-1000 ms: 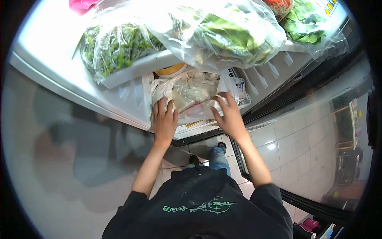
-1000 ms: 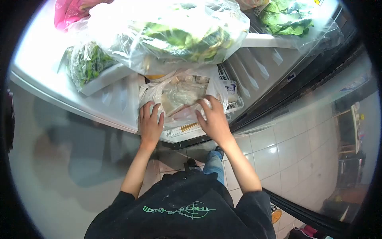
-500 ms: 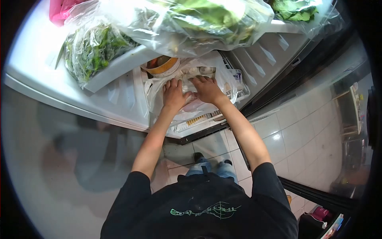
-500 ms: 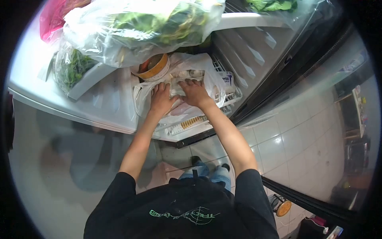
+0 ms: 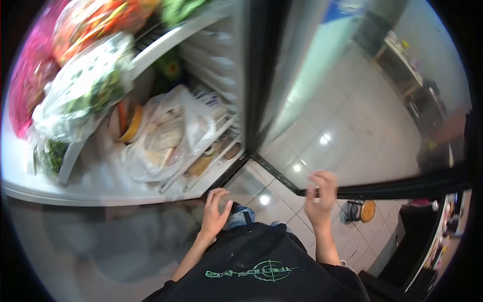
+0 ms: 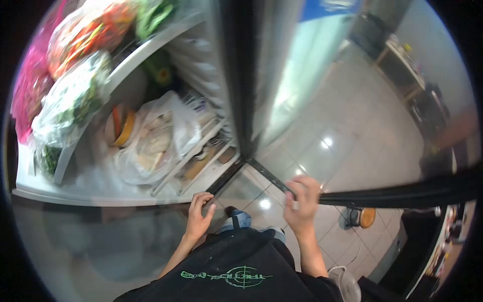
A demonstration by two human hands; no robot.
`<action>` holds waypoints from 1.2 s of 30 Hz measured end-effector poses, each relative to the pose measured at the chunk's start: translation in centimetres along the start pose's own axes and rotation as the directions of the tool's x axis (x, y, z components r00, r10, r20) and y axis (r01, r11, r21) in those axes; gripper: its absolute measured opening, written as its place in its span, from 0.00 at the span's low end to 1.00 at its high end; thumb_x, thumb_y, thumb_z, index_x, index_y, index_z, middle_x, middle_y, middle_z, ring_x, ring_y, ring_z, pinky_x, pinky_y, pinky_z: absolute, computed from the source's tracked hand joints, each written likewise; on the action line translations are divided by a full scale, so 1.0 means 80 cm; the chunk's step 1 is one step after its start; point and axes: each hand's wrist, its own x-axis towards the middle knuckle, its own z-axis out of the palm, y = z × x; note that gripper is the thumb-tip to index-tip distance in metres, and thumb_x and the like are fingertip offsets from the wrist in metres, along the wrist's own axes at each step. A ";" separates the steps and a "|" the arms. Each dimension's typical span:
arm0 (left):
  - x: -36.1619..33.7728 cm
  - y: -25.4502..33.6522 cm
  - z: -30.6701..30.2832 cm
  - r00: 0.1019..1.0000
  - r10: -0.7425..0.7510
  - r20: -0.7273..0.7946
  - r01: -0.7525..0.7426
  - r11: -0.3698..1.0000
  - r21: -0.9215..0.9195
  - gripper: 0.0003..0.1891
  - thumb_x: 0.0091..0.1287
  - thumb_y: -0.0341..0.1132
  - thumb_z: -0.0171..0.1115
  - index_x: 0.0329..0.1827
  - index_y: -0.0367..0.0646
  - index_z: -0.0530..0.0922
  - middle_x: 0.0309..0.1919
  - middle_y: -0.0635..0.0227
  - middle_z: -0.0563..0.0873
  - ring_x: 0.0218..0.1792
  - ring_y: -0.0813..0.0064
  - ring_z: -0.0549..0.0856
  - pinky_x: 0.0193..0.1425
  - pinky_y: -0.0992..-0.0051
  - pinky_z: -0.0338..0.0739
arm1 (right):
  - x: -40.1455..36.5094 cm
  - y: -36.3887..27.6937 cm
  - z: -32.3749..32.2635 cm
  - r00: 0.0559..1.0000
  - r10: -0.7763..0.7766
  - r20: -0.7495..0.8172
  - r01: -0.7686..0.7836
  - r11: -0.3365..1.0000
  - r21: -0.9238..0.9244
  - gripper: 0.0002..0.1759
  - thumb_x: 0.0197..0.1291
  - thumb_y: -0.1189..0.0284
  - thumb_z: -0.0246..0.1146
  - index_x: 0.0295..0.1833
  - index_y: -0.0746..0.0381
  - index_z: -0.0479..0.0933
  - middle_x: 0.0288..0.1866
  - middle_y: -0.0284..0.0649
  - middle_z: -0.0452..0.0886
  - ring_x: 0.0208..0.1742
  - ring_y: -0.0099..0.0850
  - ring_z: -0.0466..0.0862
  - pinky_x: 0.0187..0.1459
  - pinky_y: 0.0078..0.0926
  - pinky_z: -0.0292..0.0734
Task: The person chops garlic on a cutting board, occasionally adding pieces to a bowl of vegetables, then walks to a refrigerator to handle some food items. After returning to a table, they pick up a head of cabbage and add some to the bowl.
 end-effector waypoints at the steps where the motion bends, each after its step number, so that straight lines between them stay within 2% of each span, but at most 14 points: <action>1: -0.002 0.007 0.018 0.998 0.010 0.055 -0.008 0.999 -0.040 0.14 0.65 0.27 0.65 0.53 0.38 0.77 0.54 0.56 0.77 0.56 0.53 0.79 0.62 0.62 0.73 | -0.010 0.013 -0.041 0.986 -0.030 -0.165 0.007 0.990 -0.140 0.12 0.65 0.76 0.60 0.53 0.65 0.77 0.56 0.47 0.76 0.60 0.45 0.75 0.62 0.43 0.70; 3: 0.002 0.037 0.045 0.990 0.083 0.114 -0.077 0.995 -0.058 0.13 0.65 0.27 0.65 0.53 0.38 0.78 0.53 0.56 0.77 0.56 0.53 0.79 0.62 0.63 0.74 | -0.009 0.034 -0.114 0.840 -0.147 -0.522 -0.060 0.932 -0.358 0.15 0.71 0.73 0.54 0.60 0.66 0.71 0.62 0.48 0.71 0.64 0.44 0.72 0.64 0.42 0.66; 6: 0.009 0.085 0.075 0.970 0.213 0.117 -0.208 0.977 -0.050 0.11 0.66 0.26 0.63 0.50 0.37 0.79 0.52 0.57 0.78 0.54 0.58 0.81 0.59 0.66 0.76 | -0.005 0.091 -0.170 0.606 0.023 -0.795 -0.244 0.956 -0.159 0.22 0.76 0.70 0.48 0.70 0.68 0.61 0.69 0.45 0.64 0.70 0.37 0.66 0.67 0.38 0.63; 9: -0.004 0.127 0.112 0.963 0.267 0.042 -0.264 0.962 -0.067 0.09 0.66 0.24 0.62 0.49 0.36 0.80 0.51 0.59 0.79 0.50 0.62 0.82 0.54 0.69 0.78 | -0.033 0.187 -0.178 0.680 0.333 -0.653 -0.012 0.896 0.444 0.33 0.80 0.60 0.43 0.81 0.65 0.44 0.81 0.41 0.49 0.82 0.32 0.47 0.80 0.35 0.41; 10: -0.014 0.138 0.125 0.957 0.286 0.039 -0.282 0.956 -0.079 0.09 0.66 0.24 0.60 0.48 0.36 0.79 0.51 0.59 0.79 0.49 0.66 0.81 0.53 0.72 0.77 | -0.034 0.186 -0.173 0.732 0.345 -0.588 -0.111 0.911 0.397 0.34 0.81 0.57 0.41 0.81 0.64 0.44 0.79 0.39 0.50 0.81 0.28 0.48 0.79 0.31 0.40; 11: -0.025 0.148 0.138 0.953 0.302 0.030 -0.298 0.950 -0.089 0.08 0.67 0.24 0.59 0.47 0.35 0.79 0.51 0.60 0.79 0.48 0.70 0.81 0.51 0.75 0.77 | -0.026 0.168 -0.189 0.790 0.332 -0.516 -0.108 0.903 0.416 0.32 0.80 0.58 0.40 0.77 0.70 0.48 0.79 0.47 0.52 0.82 0.36 0.45 0.80 0.36 0.35; 13: -0.053 0.165 0.167 0.958 0.287 -0.006 -0.284 0.946 -0.158 0.08 0.68 0.24 0.58 0.48 0.35 0.79 0.51 0.61 0.79 0.48 0.72 0.81 0.52 0.76 0.77 | -0.030 0.172 -0.202 0.811 0.471 -0.346 -0.147 0.738 0.659 0.34 0.80 0.52 0.36 0.77 0.68 0.50 0.78 0.49 0.54 0.83 0.40 0.46 0.80 0.38 0.35; 19: -0.130 0.230 0.230 0.975 0.206 -0.083 -0.222 0.921 -0.320 0.09 0.69 0.25 0.59 0.51 0.36 0.78 0.49 0.62 0.79 0.48 0.73 0.82 0.51 0.75 0.79 | -0.053 0.113 -0.226 0.910 0.344 -0.230 -0.128 0.764 0.633 0.36 0.79 0.51 0.41 0.77 0.67 0.50 0.74 0.49 0.59 0.76 0.40 0.59 0.77 0.35 0.47; 23: -0.169 0.260 0.235 0.973 0.201 -0.113 -0.231 0.850 -0.474 0.15 0.70 0.26 0.60 0.58 0.35 0.75 0.51 0.63 0.79 0.51 0.74 0.82 0.56 0.74 0.78 | -0.102 0.080 -0.216 0.954 0.252 -0.162 -0.103 0.784 0.613 0.47 0.74 0.42 0.45 0.78 0.72 0.46 0.74 0.53 0.59 0.77 0.42 0.59 0.77 0.37 0.46; 27: -0.193 0.287 0.215 0.956 0.247 -0.157 -0.291 0.860 -0.419 0.28 0.71 0.42 0.64 0.67 0.35 0.68 0.61 0.58 0.74 0.58 0.68 0.79 0.65 0.68 0.72 | -0.159 0.036 -0.216 0.998 0.055 0.033 -0.064 0.746 0.663 0.53 0.71 0.37 0.44 0.79 0.73 0.43 0.77 0.52 0.56 0.78 0.42 0.57 0.78 0.39 0.45; 31: -0.206 0.282 0.213 0.865 0.411 -0.288 -0.461 0.877 -0.133 0.46 0.66 0.51 0.69 0.76 0.35 0.53 0.68 0.52 0.67 0.67 0.60 0.72 0.71 0.60 0.65 | -0.170 -0.006 -0.228 0.951 -0.196 0.240 -0.050 0.669 0.742 0.43 0.73 0.40 0.43 0.75 0.67 0.58 0.73 0.53 0.60 0.73 0.44 0.63 0.70 0.41 0.62; 32: -0.209 0.277 0.217 0.820 0.376 -0.433 -0.440 0.896 -0.055 0.48 0.64 0.50 0.71 0.75 0.32 0.52 0.67 0.50 0.66 0.67 0.59 0.70 0.70 0.61 0.65 | -0.168 -0.016 -0.232 0.942 -0.218 0.255 -0.053 0.653 0.756 0.30 0.75 0.53 0.49 0.71 0.63 0.67 0.72 0.53 0.62 0.71 0.48 0.66 0.69 0.44 0.63; 35: -0.204 0.253 0.200 0.682 0.266 -0.681 -0.296 0.952 0.076 0.51 0.61 0.43 0.76 0.75 0.29 0.47 0.66 0.46 0.63 0.65 0.56 0.68 0.68 0.60 0.64 | -0.169 -0.022 -0.216 0.915 -0.251 0.316 -0.039 0.723 0.689 0.25 0.74 0.56 0.52 0.65 0.63 0.73 0.70 0.51 0.62 0.69 0.44 0.68 0.63 0.40 0.71; 36: -0.203 0.245 0.186 0.684 0.154 -0.713 -0.221 0.975 -0.002 0.50 0.61 0.40 0.75 0.75 0.29 0.48 0.66 0.46 0.63 0.66 0.55 0.68 0.69 0.59 0.64 | -0.167 -0.029 -0.213 0.922 -0.221 0.317 -0.066 0.718 0.693 0.18 0.73 0.65 0.55 0.61 0.64 0.76 0.68 0.50 0.63 0.67 0.42 0.71 0.62 0.38 0.73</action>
